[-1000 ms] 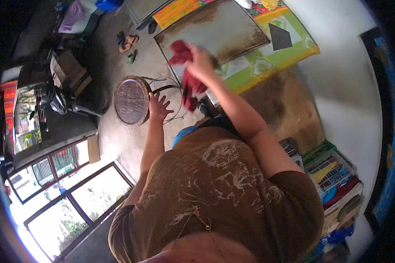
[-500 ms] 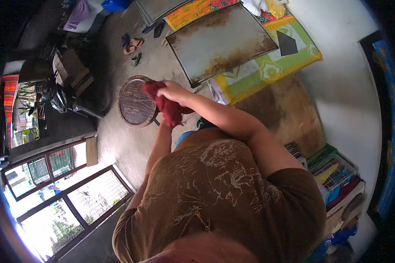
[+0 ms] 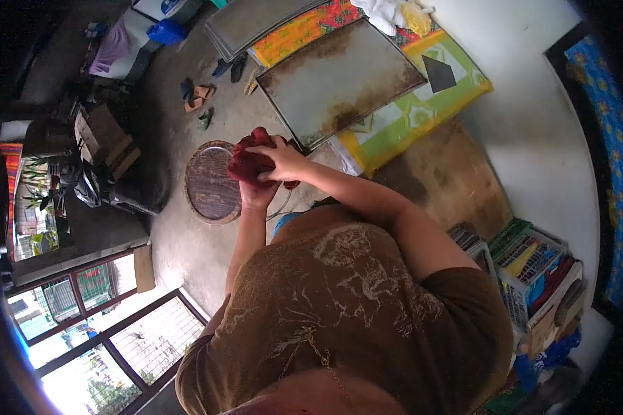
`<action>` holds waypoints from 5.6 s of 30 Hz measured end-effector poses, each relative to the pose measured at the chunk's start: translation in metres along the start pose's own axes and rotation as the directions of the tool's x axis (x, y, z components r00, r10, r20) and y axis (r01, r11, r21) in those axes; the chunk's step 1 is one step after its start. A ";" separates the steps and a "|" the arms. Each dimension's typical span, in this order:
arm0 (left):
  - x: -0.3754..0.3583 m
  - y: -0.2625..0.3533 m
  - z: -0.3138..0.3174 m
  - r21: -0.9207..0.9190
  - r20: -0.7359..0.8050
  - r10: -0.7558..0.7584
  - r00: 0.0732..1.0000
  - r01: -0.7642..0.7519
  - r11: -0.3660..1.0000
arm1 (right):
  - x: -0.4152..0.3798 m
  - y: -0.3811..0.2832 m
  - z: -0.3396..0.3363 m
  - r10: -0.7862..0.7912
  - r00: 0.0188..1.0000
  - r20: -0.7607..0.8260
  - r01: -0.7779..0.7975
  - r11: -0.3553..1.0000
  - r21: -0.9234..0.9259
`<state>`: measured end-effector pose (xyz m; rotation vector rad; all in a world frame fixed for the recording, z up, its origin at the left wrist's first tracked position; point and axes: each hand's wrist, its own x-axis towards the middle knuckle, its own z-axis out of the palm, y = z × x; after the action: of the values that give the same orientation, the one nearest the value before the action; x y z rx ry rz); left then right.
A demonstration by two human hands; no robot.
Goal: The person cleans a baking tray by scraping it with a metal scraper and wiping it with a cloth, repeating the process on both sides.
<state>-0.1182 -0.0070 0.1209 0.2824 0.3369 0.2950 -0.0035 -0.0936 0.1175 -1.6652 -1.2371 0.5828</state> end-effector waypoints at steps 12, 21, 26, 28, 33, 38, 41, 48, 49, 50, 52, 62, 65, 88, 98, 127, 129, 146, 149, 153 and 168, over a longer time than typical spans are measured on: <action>0.049 0.006 0.005 0.849 -0.249 0.413 0.876 -0.008 0.529 | 0.040 -0.001 -0.130 0.072 0.848 -0.525 0.015 0.987 0.160; 0.094 -0.015 -0.040 0.679 -0.552 -0.035 0.833 0.473 0.561 | 0.064 0.197 -0.292 0.544 0.516 -0.662 -0.830 0.510 -0.226; 0.106 -0.026 -0.046 0.736 -0.475 -0.049 0.879 0.427 0.526 | 0.104 0.195 -0.256 0.622 0.409 -0.668 -0.912 0.247 -0.329; 0.108 -0.031 -0.056 0.731 -0.474 0.007 0.881 0.388 0.561 | 0.121 0.189 -0.239 0.586 0.484 -0.650 -0.872 0.261 -0.414; 0.109 -0.031 -0.049 0.641 -0.543 -0.001 0.840 0.415 0.646 | 0.151 0.186 -0.163 0.180 0.861 -0.476 -0.496 0.499 -0.711; 0.107 -0.029 -0.058 0.607 -0.514 -0.078 0.854 0.426 0.671 | 0.148 0.135 -0.101 0.149 0.925 -0.350 -0.317 0.810 -0.493; 0.105 -0.028 -0.053 0.574 -0.506 -0.104 0.856 0.425 0.700 | 0.119 0.116 -0.072 0.121 0.986 -0.111 -0.155 0.907 -0.391; 0.105 -0.028 -0.049 0.543 -0.459 -0.134 0.878 0.397 0.740 | -0.027 0.120 -0.113 -0.040 0.984 -0.173 -0.080 0.772 -0.630; 0.107 -0.027 -0.053 0.553 -0.450 -0.155 0.879 0.411 0.725 | -0.037 0.126 -0.137 0.013 0.964 -0.266 -0.199 0.698 -0.687; 0.110 -0.026 -0.060 0.562 -0.445 -0.177 0.878 0.428 0.708 | -0.044 0.150 -0.159 0.090 0.939 -0.333 -0.319 0.595 -0.737; 0.110 -0.031 -0.063 0.550 -0.481 -0.178 0.859 0.453 0.702 | -0.058 0.183 -0.209 -0.008 0.834 -0.552 -0.474 0.502 -0.723; 0.090 -0.068 -0.029 0.602 0.188 0.185 0.965 0.035 -0.797 | -0.093 0.165 -0.249 0.414 0.509 -0.755 -0.694 0.716 -0.075; 0.089 -0.090 0.008 0.331 0.119 -0.217 0.969 -0.245 -0.911 | -0.102 0.172 -0.237 0.309 0.517 -0.798 -0.336 0.931 0.144; 0.118 -0.102 0.004 -0.083 0.435 -0.615 0.657 -0.651 -0.755 | -0.172 0.057 -0.273 0.581 0.615 -0.534 0.391 0.364 0.845; 0.090 -0.048 0.113 0.082 0.655 -0.375 0.656 -0.555 -0.828 | -0.200 0.055 -0.311 0.520 0.541 -0.661 0.612 0.296 0.734; 0.076 -0.006 0.249 0.711 0.642 0.476 0.601 -0.699 -0.075 | 0.026 -0.081 -0.244 -0.547 0.501 -0.670 0.078 0.800 -0.595; 0.074 0.005 0.236 0.730 0.597 0.507 0.621 -0.683 -0.022 | 0.040 -0.081 -0.244 -0.560 0.516 -0.648 0.109 0.794 -0.599; 0.058 0.042 0.157 0.711 0.289 0.556 0.780 -0.563 0.421 | 0.110 -0.088 -0.191 -0.458 0.561 -0.689 0.076 0.858 -0.509; 0.051 0.045 0.142 0.689 0.196 0.567 0.800 -0.524 0.501 | 0.146 -0.037 -0.240 -0.304 0.503 -0.809 -0.124 0.901 -0.416; 0.044 0.049 0.134 0.627 0.140 0.541 0.829 -0.497 0.599 | 0.192 0.044 -0.303 -0.061 0.434 -0.899 -0.141 0.981 -0.134; 0.061 0.061 0.112 0.545 0.043 0.576 0.816 -0.502 0.671 | 0.060 0.066 0.000 0.390 0.571 -0.722 -0.413 0.897 0.157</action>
<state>-0.0368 0.0444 0.2243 0.9364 0.4634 0.8219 0.0498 -0.0417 0.0685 -1.9343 -0.2503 0.0852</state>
